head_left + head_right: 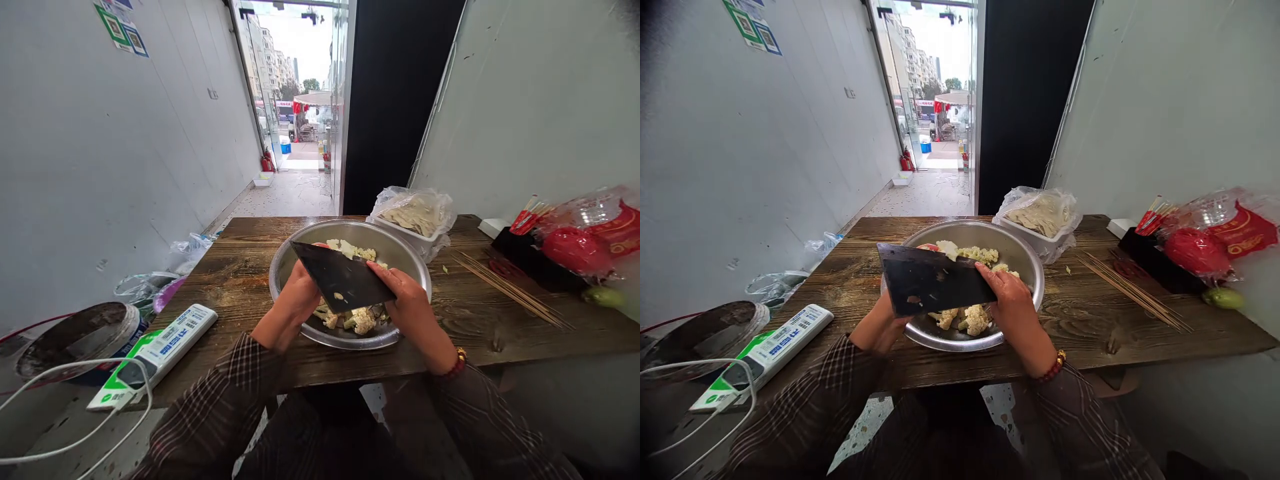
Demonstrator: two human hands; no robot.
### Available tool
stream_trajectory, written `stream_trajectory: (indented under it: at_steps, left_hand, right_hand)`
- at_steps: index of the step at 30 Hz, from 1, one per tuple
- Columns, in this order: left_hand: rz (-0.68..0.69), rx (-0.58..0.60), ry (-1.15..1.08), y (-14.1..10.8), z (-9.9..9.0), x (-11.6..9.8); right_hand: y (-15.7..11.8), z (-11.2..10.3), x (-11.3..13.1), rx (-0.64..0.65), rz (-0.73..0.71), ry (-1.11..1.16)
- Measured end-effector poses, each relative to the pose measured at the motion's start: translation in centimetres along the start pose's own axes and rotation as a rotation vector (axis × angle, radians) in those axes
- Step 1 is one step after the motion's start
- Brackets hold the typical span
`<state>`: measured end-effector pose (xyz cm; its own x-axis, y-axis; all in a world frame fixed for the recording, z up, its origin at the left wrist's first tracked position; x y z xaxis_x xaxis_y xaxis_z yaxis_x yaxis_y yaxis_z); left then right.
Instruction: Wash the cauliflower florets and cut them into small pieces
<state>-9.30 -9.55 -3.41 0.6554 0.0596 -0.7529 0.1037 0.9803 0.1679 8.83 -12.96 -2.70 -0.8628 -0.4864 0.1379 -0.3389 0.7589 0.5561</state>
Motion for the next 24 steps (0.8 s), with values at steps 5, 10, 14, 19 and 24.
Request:
stream_trajectory:
  at_steps: [5, 10, 14, 19, 24]
  left_hand:
    - [0.020, 0.058, 0.049, -1.1, -1.1, 0.0]
    - [-0.023, 0.118, 0.140, -0.7, -1.4, -0.3]
    - [-0.040, 0.150, 0.278, -0.1, -0.9, -0.4]
    - [-0.047, 0.225, 0.341, 0.0, 0.2, 0.2]
    - [0.006, 0.257, 0.347, 0.3, 2.0, 0.0]
  right_hand:
    - [0.6, 0.5, -0.2, 0.019, 0.037, -0.009]
    - [0.6, 0.3, -1.3, -0.098, 0.150, 0.211]
    - [-0.2, 0.1, -3.7, -0.201, 0.451, 0.425]
    - [0.1, -0.2, -4.4, -0.276, 0.591, 0.769]
    - [2.2, 0.1, -4.0, -0.222, 0.518, 0.897]
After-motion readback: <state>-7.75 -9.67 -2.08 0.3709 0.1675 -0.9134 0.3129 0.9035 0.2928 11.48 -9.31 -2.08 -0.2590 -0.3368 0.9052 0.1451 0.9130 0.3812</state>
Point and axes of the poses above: each hand's wrist, its own y-axis towards the middle knuckle, its own z-axis out of the palm, x = y × z, the point moved 6 cm from there along y, towards the middle knuckle, and after that the axes turned 8 degrees about -y, right-handed, at the moved point
